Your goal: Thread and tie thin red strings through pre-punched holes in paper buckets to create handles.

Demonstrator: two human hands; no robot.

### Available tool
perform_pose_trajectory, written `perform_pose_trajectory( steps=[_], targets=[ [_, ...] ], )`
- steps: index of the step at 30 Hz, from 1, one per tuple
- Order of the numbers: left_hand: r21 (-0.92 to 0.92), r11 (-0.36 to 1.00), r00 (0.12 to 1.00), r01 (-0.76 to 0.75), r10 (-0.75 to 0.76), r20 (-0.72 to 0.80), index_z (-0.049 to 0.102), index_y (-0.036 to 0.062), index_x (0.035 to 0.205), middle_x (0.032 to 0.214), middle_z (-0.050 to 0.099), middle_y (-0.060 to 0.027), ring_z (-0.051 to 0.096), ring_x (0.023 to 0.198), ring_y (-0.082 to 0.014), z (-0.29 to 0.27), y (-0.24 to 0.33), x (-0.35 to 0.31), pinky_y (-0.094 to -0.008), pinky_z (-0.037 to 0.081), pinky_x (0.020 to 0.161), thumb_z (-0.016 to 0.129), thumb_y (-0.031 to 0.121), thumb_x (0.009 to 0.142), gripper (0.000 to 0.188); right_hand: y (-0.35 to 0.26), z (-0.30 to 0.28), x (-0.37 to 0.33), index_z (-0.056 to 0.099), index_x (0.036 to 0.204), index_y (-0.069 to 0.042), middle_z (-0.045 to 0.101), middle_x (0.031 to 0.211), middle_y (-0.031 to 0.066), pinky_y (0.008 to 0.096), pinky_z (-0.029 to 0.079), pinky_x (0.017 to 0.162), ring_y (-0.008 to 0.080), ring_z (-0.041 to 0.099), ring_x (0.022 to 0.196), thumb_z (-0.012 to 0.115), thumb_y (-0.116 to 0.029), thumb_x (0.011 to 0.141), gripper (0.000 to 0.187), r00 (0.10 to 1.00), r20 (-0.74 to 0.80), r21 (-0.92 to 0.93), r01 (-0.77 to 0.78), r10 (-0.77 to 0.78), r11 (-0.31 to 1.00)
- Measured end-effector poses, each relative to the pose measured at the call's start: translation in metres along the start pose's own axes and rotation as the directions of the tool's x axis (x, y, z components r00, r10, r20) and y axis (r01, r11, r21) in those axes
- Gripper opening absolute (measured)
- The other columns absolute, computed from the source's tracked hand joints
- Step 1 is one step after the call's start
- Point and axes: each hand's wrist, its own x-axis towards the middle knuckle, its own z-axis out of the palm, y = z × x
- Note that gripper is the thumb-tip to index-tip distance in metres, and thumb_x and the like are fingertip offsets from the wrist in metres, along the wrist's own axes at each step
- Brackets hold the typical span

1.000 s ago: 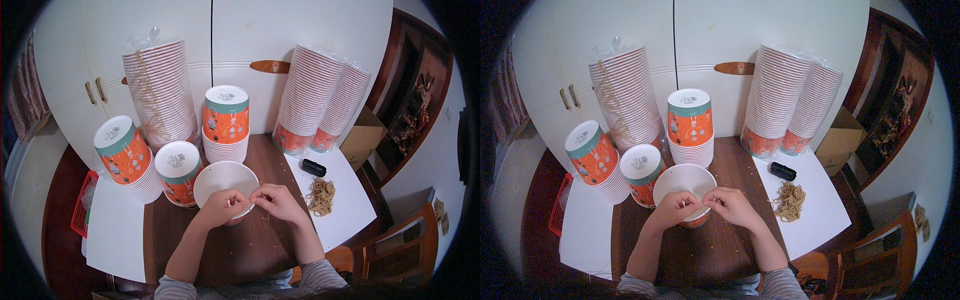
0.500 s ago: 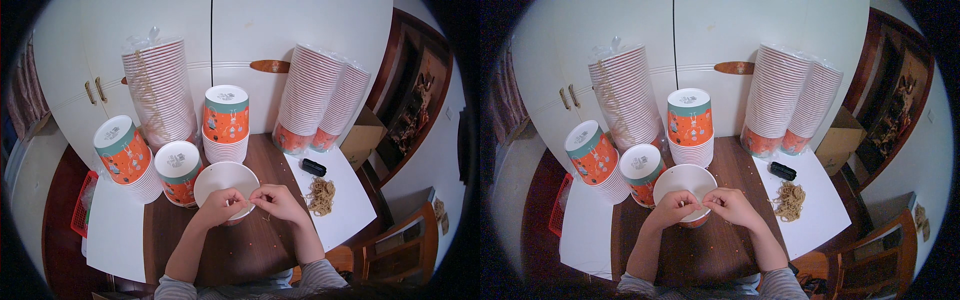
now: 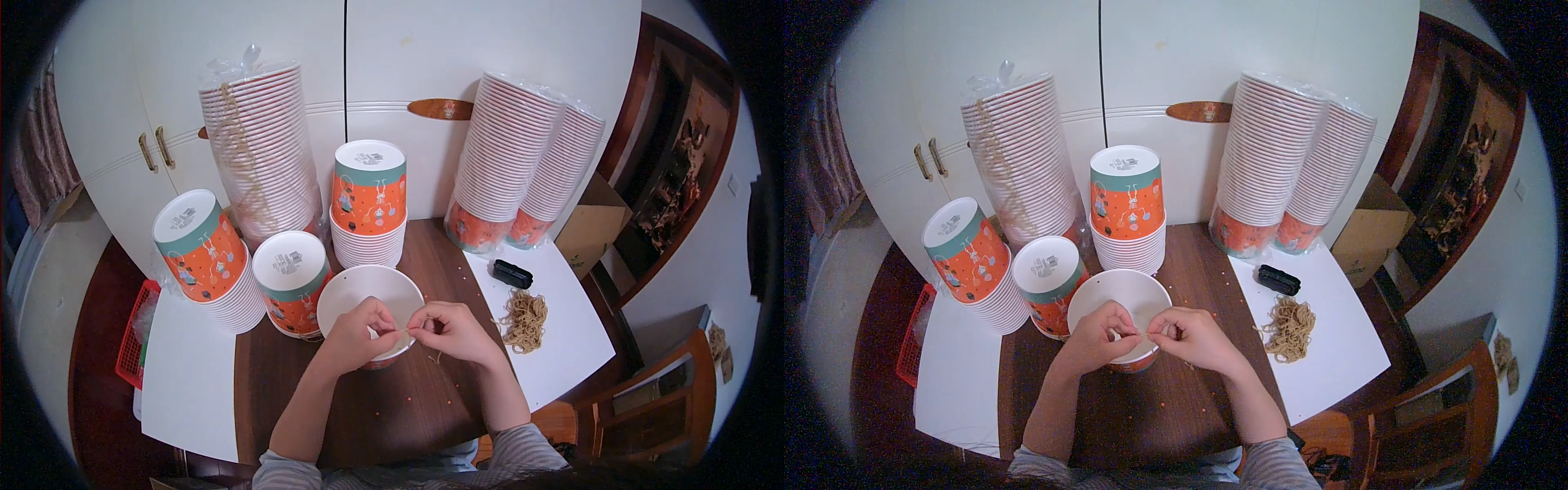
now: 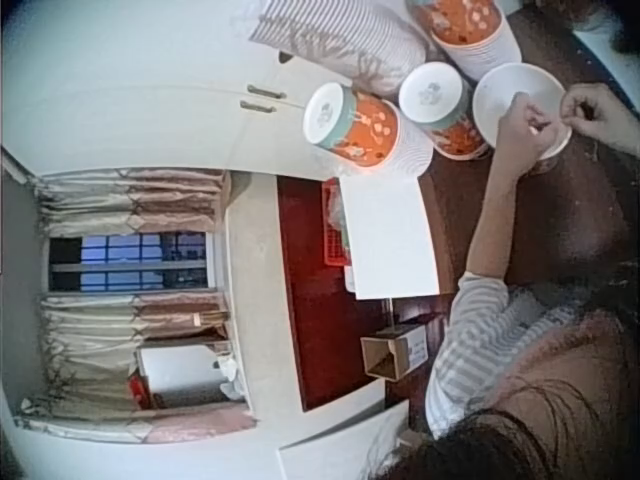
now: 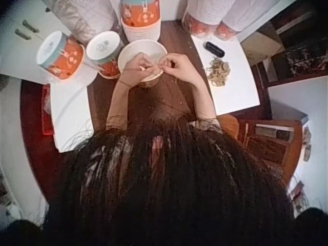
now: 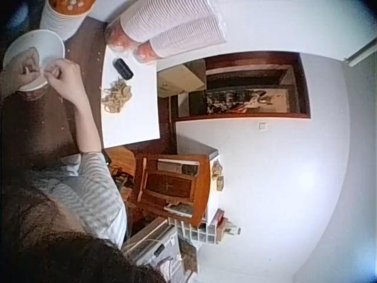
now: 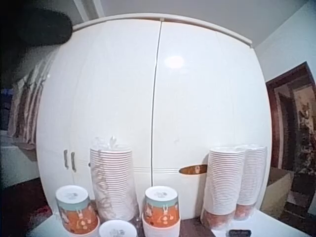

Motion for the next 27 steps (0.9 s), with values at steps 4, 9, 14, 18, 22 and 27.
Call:
perform_pose_trajectory(
  steps=[4, 9, 14, 18, 22, 27],
  targets=[
    [-0.031, 0.999, 0.999, 0.026, -0.024, 0.034, 0.053, 0.0032, 0.082, 0.074, 0.059, -0.0018, 0.054, 0.065, -0.0055, 0.001, -0.001, 0.001, -0.0193, 0.043, 0.057, 0.066, 0.007, 0.073, 0.016, 0.003, 0.002, -0.001, 0.06, 0.08, -0.002, 0.054, 0.067, -0.0002, 0.0175, 0.038, 0.048, 0.0021, 0.048, 0.054, 0.062, -0.002, 0.073, 0.007, 1.0, -0.001, -0.007, 0.018, -0.018, 1.0],
    [-0.012, 0.999, 0.999, 0.034, -0.034, 0.014, 0.053, 0.0023, 0.081, 0.073, 0.058, -0.0014, 0.054, 0.067, -0.0056, 0.001, -0.008, 0.001, -0.0207, 0.044, 0.057, 0.064, 0.005, 0.074, 0.013, -0.001, 0.005, 0.0, 0.06, 0.08, -0.003, 0.053, 0.067, -0.0004, 0.0179, 0.038, 0.048, 0.0019, 0.048, 0.055, 0.062, -0.002, 0.074, 0.007, 1.0, 0.021, 0.003, -0.012, 0.012, 1.0],
    [-0.041, 0.999, 1.0, 0.026, -0.026, 0.011, 0.055, 0.0013, 0.082, 0.072, 0.06, -0.0035, 0.057, 0.067, -0.0071, 0.002, -0.003, 0.002, -0.021, 0.044, 0.056, 0.062, 0.008, 0.074, 0.012, -0.003, 0.006, 0.001, 0.06, 0.081, -0.002, 0.055, 0.066, 0.0023, 0.0205, 0.041, 0.048, 0.0072, 0.051, 0.055, 0.062, -0.003, 0.072, 0.009, 0.991, -0.039, -0.142, 0.119, -0.126, 0.983],
    [-0.05, 0.999, 1.0, 0.013, -0.013, 0.008, 0.054, 0.0016, 0.082, 0.073, 0.06, -0.0033, 0.056, 0.067, -0.0068, 0.003, -0.006, 0.002, -0.0206, 0.043, 0.055, 0.062, 0.007, 0.074, 0.012, 0.007, 0.006, 0.0, 0.06, 0.082, -0.002, 0.055, 0.067, 0.0037, 0.0216, 0.042, 0.05, 0.0098, 0.054, 0.056, 0.063, -0.002, 0.071, 0.011, 0.988, 0.009, -0.159, 0.154, -0.154, 0.975],
    [-0.049, 0.999, 1.0, 0.006, -0.006, 0.004, 0.056, 0.0014, 0.082, 0.073, 0.061, -0.0034, 0.056, 0.067, -0.0072, 0.002, -0.004, 0.002, -0.0208, 0.043, 0.055, 0.062, 0.008, 0.074, 0.012, 0.006, 0.006, 0.001, 0.059, 0.08, -0.003, 0.054, 0.07, 0.0041, 0.0212, 0.042, 0.05, 0.0091, 0.054, 0.056, 0.062, -0.003, 0.072, 0.009, 0.989, -0.005, -0.146, 0.147, -0.15, 0.978],
    [0.026, 1.0, 1.0, 0.001, -0.002, 0.024, 0.056, 0.0005, 0.08, 0.074, 0.059, -0.0009, 0.054, 0.066, -0.0045, 0.003, -0.006, 0.002, -0.0189, 0.045, 0.057, 0.062, 0.003, 0.075, 0.008, 0.002, 0.006, 0.0, 0.058, 0.078, -0.003, 0.053, 0.071, 0.0042, 0.0209, 0.041, 0.05, 0.0082, 0.053, 0.056, 0.061, -0.003, 0.072, 0.007, 0.993, -0.017, -0.121, 0.116, -0.119, 0.986]
  ],
)
